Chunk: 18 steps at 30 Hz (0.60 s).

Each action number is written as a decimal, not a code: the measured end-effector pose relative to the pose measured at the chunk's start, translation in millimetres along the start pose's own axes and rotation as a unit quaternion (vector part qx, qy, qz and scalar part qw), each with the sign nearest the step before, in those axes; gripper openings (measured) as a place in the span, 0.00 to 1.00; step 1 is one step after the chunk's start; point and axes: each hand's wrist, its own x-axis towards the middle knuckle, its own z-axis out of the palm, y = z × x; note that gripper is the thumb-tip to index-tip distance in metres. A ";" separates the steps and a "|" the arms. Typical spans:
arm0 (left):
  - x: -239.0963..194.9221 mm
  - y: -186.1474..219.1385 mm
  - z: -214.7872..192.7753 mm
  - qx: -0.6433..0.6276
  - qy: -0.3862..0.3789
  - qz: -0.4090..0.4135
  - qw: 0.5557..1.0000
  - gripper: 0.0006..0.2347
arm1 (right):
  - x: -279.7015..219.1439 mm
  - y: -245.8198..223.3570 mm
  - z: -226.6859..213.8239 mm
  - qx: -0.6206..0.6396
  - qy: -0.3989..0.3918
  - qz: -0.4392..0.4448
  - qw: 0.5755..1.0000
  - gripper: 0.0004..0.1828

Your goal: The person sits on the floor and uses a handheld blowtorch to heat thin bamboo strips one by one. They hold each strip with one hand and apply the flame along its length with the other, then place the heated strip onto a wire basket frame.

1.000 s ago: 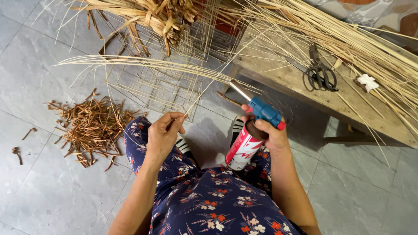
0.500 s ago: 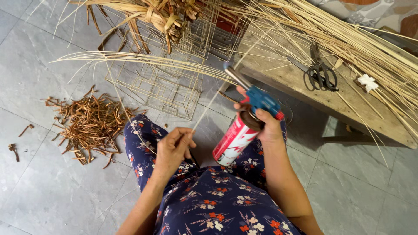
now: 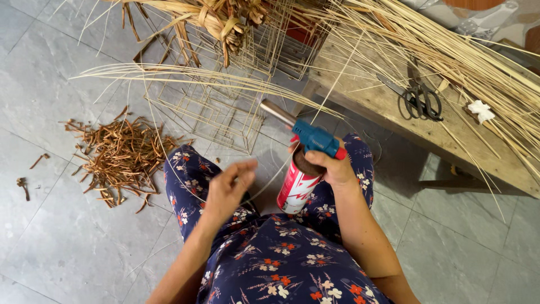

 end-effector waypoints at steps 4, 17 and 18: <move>38.0 31.2 -12.8 -0.105 -0.066 -0.048 0.991 0.16 | -6.8 -4.8 9.9 -0.007 -0.034 -0.005 0.999 0.32; 92.8 -1.1 -36.9 -0.348 -0.066 -0.162 0.921 0.11 | -28.0 -17.5 3.3 -0.005 -0.042 -0.051 0.998 0.32; 99.5 -3.0 -43.4 -0.361 -0.065 -0.165 0.916 0.11 | -31.5 -18.0 3.5 0.006 -0.047 -0.056 0.997 0.33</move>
